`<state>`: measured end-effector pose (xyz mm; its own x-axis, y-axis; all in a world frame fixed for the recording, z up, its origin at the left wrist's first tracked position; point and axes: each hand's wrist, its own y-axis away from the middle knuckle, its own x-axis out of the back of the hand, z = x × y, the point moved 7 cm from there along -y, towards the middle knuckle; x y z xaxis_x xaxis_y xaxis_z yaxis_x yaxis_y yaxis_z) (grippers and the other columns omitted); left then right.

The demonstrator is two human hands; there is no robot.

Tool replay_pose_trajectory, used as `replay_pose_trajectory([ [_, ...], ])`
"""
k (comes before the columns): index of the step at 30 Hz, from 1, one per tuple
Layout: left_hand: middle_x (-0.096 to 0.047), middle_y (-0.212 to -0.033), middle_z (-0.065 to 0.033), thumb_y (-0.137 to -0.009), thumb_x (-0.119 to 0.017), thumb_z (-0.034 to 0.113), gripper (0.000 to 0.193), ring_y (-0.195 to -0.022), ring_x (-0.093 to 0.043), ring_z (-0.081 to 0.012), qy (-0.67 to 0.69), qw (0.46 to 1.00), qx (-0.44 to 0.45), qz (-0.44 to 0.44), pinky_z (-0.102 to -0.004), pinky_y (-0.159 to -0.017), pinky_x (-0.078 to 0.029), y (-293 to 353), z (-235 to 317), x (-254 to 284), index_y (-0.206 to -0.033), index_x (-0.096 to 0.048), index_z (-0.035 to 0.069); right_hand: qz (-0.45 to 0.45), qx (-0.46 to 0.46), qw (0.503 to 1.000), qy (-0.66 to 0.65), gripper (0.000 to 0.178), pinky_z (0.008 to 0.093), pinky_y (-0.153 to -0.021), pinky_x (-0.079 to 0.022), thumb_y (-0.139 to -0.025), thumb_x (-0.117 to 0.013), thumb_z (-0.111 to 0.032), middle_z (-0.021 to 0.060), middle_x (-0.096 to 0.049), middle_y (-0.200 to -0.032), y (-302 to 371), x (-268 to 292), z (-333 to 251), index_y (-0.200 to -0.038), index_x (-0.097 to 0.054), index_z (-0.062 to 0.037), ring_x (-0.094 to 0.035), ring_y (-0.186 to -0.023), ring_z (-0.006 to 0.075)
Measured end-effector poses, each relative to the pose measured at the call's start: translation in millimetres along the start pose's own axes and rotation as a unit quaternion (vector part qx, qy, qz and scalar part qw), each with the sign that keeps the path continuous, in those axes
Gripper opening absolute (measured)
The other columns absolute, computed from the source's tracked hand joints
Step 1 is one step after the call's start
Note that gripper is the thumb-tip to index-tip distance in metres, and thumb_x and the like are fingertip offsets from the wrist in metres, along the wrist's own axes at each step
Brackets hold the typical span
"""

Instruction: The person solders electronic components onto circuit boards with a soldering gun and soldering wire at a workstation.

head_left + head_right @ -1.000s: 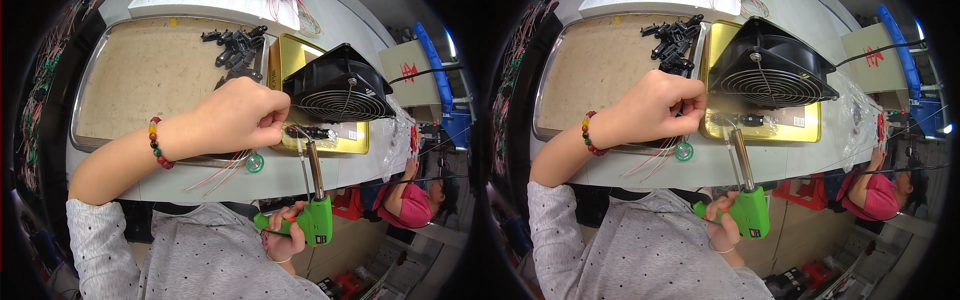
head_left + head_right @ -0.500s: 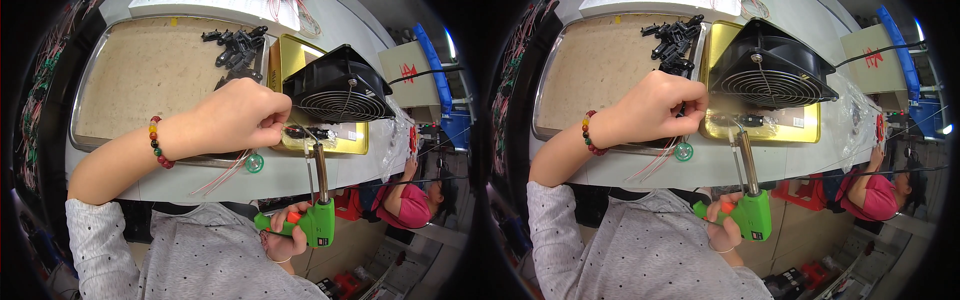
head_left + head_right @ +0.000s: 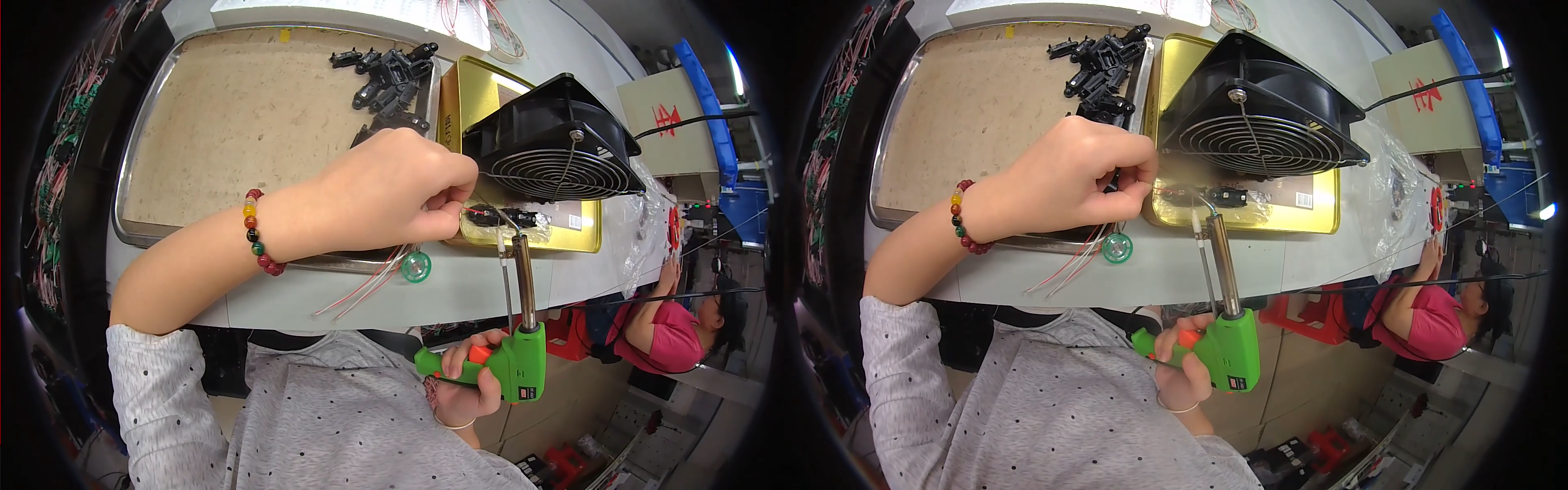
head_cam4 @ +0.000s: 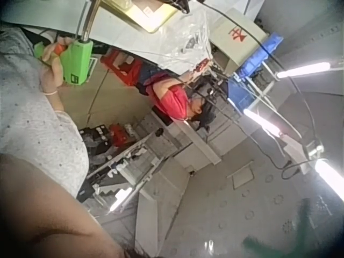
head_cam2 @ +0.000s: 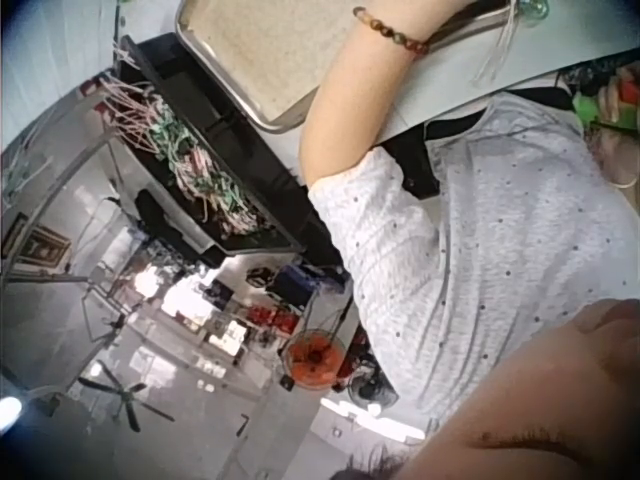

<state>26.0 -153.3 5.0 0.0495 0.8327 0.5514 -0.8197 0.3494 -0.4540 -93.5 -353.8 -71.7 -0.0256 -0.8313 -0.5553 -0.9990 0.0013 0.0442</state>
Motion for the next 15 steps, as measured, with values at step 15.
replay_pose_trajectory([
  [15, -0.049, -0.064, -0.0036, -0.068, -0.064, 0.016, 0.026, -0.047, -0.045, -0.0122, -0.014, 0.998, 0.03, 0.05, -0.0224, -0.043, -0.036, -0.8, -5.6, 14.2, -0.082, -0.046, 0.004, -0.007, 0.015, 1.0, -0.01, 0.049, 0.026, -0.046, -0.037, -0.069, -0.052, -0.015, 0.0077, -0.05, -0.107, -1.5, -1.3, -1.5, -0.114, -0.039, -0.0024, -0.045, -0.052, 0.0143],
])
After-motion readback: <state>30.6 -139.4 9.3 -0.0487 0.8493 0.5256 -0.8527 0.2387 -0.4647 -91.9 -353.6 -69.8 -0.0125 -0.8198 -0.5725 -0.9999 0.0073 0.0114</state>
